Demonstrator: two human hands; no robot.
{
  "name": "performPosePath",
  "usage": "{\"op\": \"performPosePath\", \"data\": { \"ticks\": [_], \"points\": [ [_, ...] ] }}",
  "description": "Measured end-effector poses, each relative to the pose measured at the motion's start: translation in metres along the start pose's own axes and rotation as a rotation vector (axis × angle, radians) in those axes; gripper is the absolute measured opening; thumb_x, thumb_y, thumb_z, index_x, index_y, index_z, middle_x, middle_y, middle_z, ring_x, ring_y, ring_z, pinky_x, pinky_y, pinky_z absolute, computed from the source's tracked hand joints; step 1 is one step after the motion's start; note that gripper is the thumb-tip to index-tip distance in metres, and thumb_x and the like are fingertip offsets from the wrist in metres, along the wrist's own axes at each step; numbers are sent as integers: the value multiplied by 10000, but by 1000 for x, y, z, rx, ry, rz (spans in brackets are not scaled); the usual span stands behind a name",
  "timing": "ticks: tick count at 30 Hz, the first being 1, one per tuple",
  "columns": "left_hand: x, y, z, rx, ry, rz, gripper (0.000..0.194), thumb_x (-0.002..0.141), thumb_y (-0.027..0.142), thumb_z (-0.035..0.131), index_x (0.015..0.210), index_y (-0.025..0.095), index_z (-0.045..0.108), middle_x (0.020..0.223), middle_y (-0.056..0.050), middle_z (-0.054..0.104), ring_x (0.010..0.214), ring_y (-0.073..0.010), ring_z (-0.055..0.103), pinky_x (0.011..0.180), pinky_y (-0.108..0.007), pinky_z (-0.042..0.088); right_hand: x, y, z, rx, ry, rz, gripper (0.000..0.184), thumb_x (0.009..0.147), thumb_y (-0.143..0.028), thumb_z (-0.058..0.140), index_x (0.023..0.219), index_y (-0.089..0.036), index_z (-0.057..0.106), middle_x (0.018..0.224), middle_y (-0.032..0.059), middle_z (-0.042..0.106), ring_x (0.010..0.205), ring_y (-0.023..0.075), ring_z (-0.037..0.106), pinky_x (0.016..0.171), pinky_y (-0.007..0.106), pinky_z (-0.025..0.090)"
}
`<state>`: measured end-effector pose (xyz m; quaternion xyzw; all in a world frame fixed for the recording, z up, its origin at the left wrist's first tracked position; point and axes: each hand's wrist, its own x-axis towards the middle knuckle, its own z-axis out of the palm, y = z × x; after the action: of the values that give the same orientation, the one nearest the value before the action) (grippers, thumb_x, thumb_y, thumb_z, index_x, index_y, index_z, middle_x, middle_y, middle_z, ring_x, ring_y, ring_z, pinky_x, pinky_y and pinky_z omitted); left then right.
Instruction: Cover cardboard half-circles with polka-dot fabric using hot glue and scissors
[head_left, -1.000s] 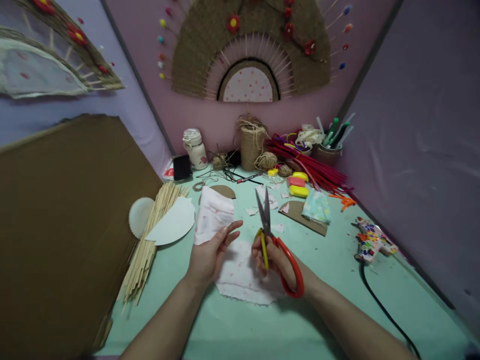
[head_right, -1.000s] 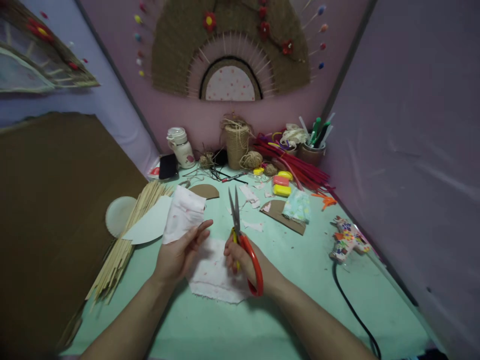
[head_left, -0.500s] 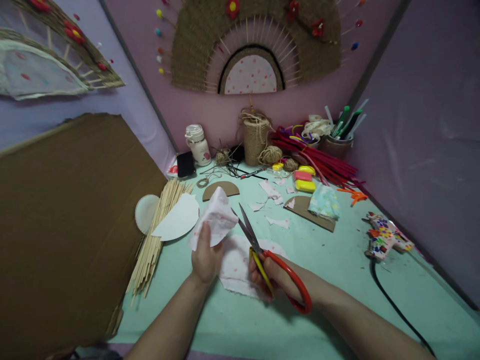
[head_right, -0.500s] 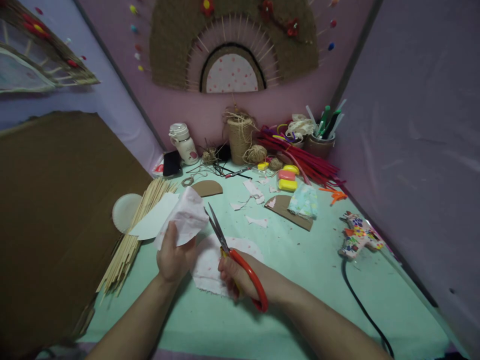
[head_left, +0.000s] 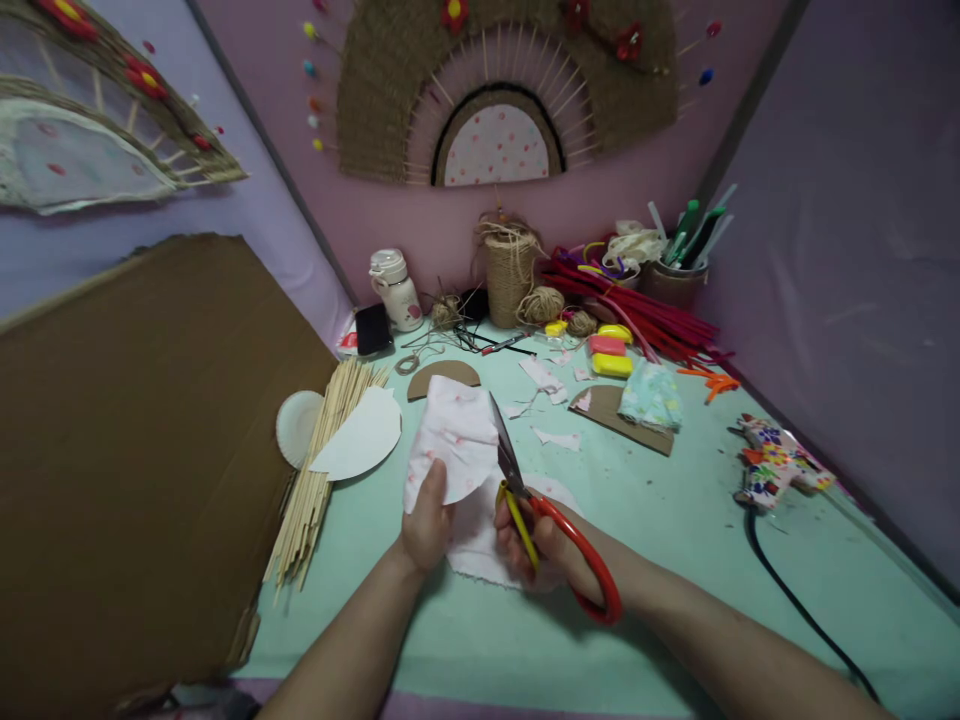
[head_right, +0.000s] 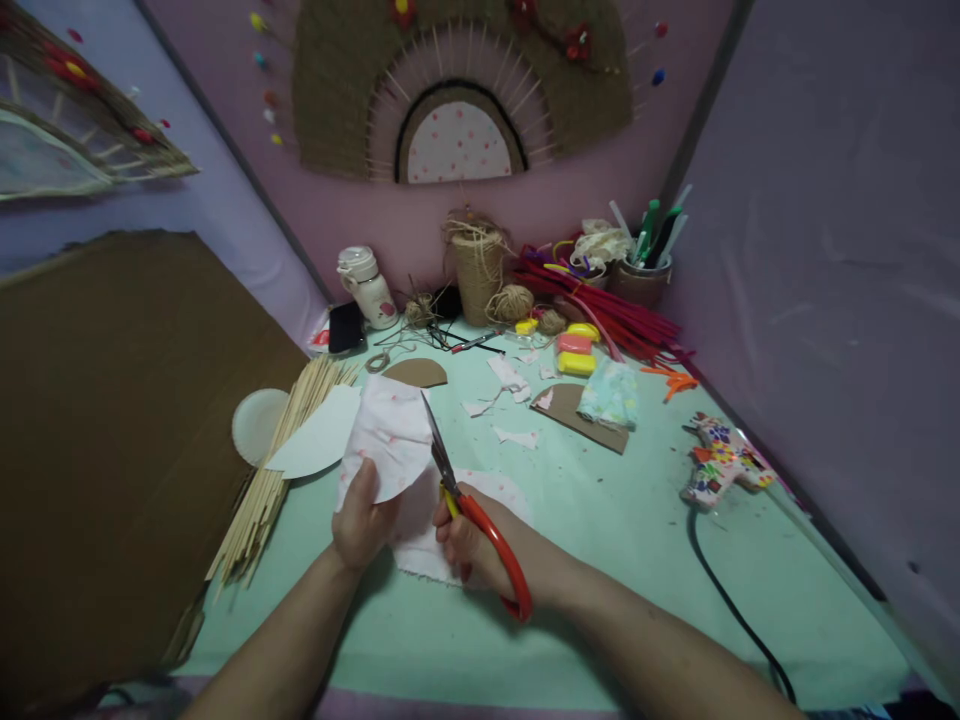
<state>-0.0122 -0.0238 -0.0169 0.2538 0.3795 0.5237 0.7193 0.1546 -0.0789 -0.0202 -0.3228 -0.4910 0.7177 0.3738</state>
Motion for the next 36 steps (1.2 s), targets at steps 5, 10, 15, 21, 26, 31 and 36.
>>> {"op": "performPosePath", "data": {
  "ticks": [5, 10, 15, 21, 26, 31, 36],
  "points": [
    [4, -8, -8, 83, -10, -32, 410, 672, 514, 753, 880, 160, 759, 1074, -89, 745, 1360, -310, 433, 1168, -395, 312, 1, 6, -4, -60, 51, -75, 697, 763, -835, 427, 1006, -183, 474, 739, -3, 495, 604, 121, 460, 552, 256, 417],
    [9, -8, -20, 142, 43, -17, 284, 654, 412, 793, 801, 173, 754, 1015, -77, 759, 1372, -321, 411, 1178, -399, 291, 0, 2, -5, -116, 65, -85, 650, 788, -830, 386, 913, -195, 455, 703, -19, 469, 553, 100, 410, 488, 225, 362],
    [8, -5, -19, 185, 62, 23, 170, 663, 320, 787, 773, 199, 742, 1017, -65, 757, 1379, -306, 405, 1179, -399, 301, -2, -2, -6, -193, 108, -104, 599, 831, -796, 365, 856, -202, 436, 687, -29, 445, 535, 91, 381, 466, 217, 324],
    [3, -4, -8, 162, 19, 39, 145, 666, 324, 775, 738, 206, 731, 984, -85, 760, 1385, -315, 390, 1139, -376, 373, -1, -1, -6, -226, 135, -78, 622, 817, -818, 343, 851, -204, 434, 663, -30, 448, 523, 99, 384, 459, 227, 327],
    [4, 1, -11, 183, 42, 58, 101, 659, 270, 780, 717, 204, 731, 933, -77, 765, 1382, -330, 391, 1159, -423, 340, -2, 1, -7, -220, 132, -70, 616, 844, -790, 341, 881, -189, 468, 704, -23, 455, 508, 85, 380, 440, 218, 321],
    [6, -5, -11, 184, 12, 48, 210, 676, 367, 781, 795, 197, 751, 998, -73, 762, 1381, -330, 395, 1155, -422, 347, -3, 4, -8, -247, 184, -72, 605, 851, -782, 345, 865, -191, 473, 701, -29, 448, 490, 79, 375, 432, 217, 299],
    [9, -9, -19, 179, 90, 57, 187, 622, 293, 824, 773, 211, 748, 977, -69, 765, 1360, -331, 427, 1147, -416, 352, -3, 0, -7, -275, 210, -73, 594, 834, -794, 369, 816, -205, 440, 638, -48, 419, 470, 77, 354, 425, 216, 271]
  ]
}}
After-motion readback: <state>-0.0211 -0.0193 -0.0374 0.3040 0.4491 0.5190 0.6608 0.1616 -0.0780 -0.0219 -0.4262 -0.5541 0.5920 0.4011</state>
